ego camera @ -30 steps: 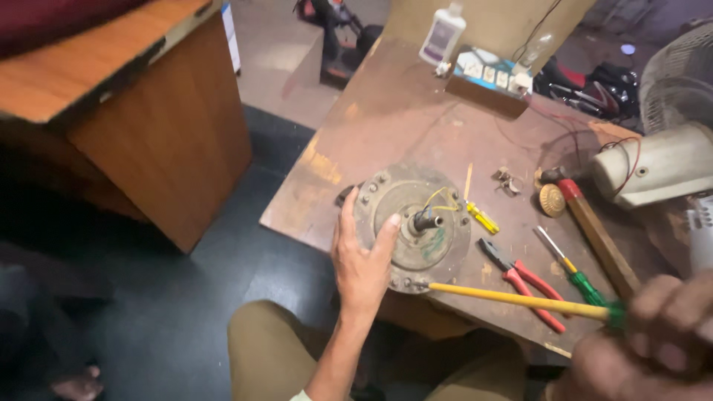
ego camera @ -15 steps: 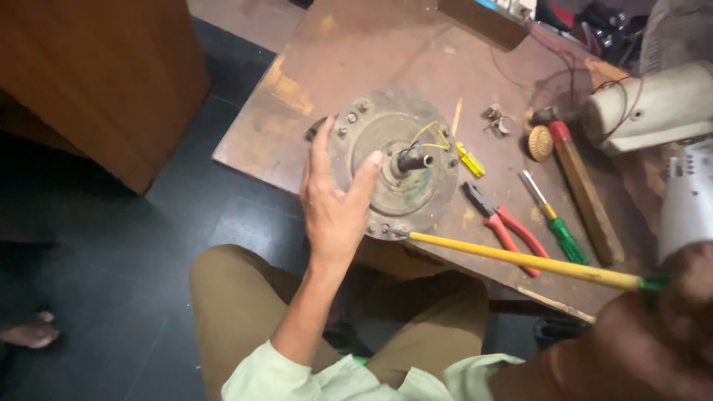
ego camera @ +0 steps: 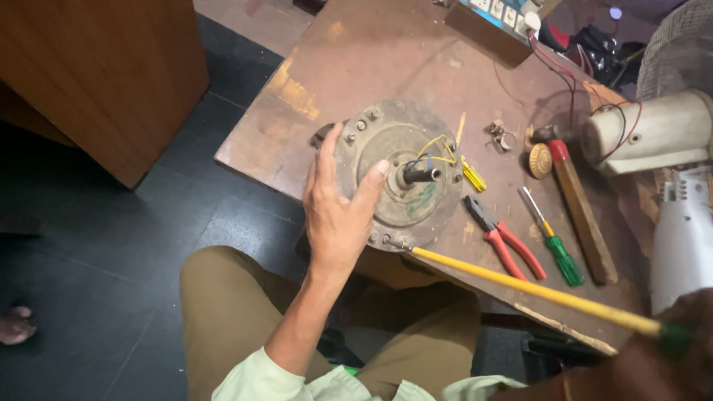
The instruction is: The person disassembles and repairs a ceiling fan motor component. The person uses a screwdriver to remove screws, handles internal metal parts and wiring, uses a hammer to tap the center shaft, and connects a plastic component to the wiring.
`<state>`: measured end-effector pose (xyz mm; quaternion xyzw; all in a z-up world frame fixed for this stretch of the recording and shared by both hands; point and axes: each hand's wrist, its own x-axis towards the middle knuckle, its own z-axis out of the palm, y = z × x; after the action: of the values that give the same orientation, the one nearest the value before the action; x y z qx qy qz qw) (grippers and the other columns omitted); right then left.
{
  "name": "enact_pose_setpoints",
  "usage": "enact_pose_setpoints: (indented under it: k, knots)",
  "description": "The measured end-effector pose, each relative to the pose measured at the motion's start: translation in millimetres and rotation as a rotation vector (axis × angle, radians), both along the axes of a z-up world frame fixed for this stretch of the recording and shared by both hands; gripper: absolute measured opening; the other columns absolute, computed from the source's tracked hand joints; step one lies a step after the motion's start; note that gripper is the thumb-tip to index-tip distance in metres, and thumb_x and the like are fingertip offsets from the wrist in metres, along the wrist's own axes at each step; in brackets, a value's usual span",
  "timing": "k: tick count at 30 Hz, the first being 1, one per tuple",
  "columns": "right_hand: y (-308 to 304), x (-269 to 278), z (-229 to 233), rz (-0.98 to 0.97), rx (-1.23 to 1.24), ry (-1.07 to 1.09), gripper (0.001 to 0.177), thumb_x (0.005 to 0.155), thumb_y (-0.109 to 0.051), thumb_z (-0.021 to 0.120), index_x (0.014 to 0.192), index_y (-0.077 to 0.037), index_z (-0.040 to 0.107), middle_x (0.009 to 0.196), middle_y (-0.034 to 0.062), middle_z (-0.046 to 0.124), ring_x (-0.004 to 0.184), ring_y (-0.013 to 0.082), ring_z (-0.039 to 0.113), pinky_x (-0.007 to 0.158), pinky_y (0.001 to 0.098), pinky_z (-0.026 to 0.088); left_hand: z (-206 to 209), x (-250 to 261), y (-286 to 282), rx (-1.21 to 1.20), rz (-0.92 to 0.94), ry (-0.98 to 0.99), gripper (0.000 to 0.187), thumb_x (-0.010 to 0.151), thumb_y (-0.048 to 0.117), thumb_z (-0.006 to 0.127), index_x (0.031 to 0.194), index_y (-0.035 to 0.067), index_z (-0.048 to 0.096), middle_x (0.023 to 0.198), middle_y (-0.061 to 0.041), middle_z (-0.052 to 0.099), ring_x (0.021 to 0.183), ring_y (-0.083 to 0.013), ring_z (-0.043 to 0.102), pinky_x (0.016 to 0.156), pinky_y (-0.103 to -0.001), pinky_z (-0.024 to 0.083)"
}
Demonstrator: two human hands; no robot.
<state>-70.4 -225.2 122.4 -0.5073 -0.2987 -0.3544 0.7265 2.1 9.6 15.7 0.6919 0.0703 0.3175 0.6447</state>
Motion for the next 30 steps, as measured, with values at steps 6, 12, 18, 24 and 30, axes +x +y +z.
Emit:
enact_pose_setpoints:
  k: [6, 12, 18, 24, 30]
  knots:
    - [-11.2, -4.7, -13.6, -0.018, -0.004, 0.068, 0.035, 0.097, -0.021, 0.065, 0.074, -0.014, 0.040, 0.063, -0.0039, 0.036, 0.046, 0.0030, 0.040, 0.045, 0.0188, 0.028, -6.5, -3.3, -4.9, -0.025, 0.001, -0.010, 0.068, 0.093, 0.023, 0.080, 0.148, 0.002, 0.049, 0.141, -0.024, 0.062, 0.133, -0.0370, 0.061, 0.112, -0.042, 0.047]
    - [-8.9, -6.3, -3.8, 0.000, 0.012, 0.044, 0.035, 0.096, -0.021, 0.066, 0.074, -0.014, 0.040, 0.063, -0.0041, 0.037, 0.045, 0.0027, 0.040, 0.045, 0.0186, 0.028, -0.3, -0.1, 0.1, -0.015, 0.003, -0.020, 0.066, 0.093, 0.023, 0.079, 0.147, 0.002, 0.050, 0.140, -0.024, 0.063, 0.132, -0.0373, 0.062, 0.111, -0.043, 0.048]
    - [-6.2, 5.3, 11.5, 0.012, 0.060, 0.030, 0.035, 0.096, -0.021, 0.067, 0.074, -0.014, 0.041, 0.063, -0.0043, 0.037, 0.045, 0.0023, 0.040, 0.044, 0.0184, 0.029, 2.2, -3.1, -0.1, 0.009, -0.009, 0.005, 0.068, 0.090, 0.025, 0.080, 0.146, 0.001, 0.050, 0.138, -0.026, 0.062, 0.129, -0.0389, 0.061, 0.109, -0.044, 0.047]
    - [5.1, -7.4, 0.0, 0.004, 0.117, 0.083, 0.035, 0.095, -0.021, 0.068, 0.074, -0.014, 0.041, 0.063, -0.0046, 0.038, 0.044, 0.0019, 0.041, 0.044, 0.0182, 0.029, -5.5, -1.7, -4.8, 0.002, 0.018, 0.013, 0.067, 0.092, 0.024, 0.080, 0.146, 0.001, 0.050, 0.140, -0.026, 0.062, 0.130, -0.0388, 0.061, 0.110, -0.044, 0.047]
    - [35.6, -20.3, 33.4, 0.169, 0.117, -0.031, 0.035, 0.095, -0.021, 0.068, 0.074, -0.014, 0.041, 0.062, -0.0048, 0.038, 0.044, 0.0015, 0.041, 0.044, 0.0181, 0.029, 7.1, -3.5, -3.7, -0.001, -0.012, 0.015, 0.066, 0.091, 0.024, 0.078, 0.145, 0.001, 0.049, 0.140, -0.026, 0.061, 0.130, -0.0376, 0.060, 0.109, -0.043, 0.047]
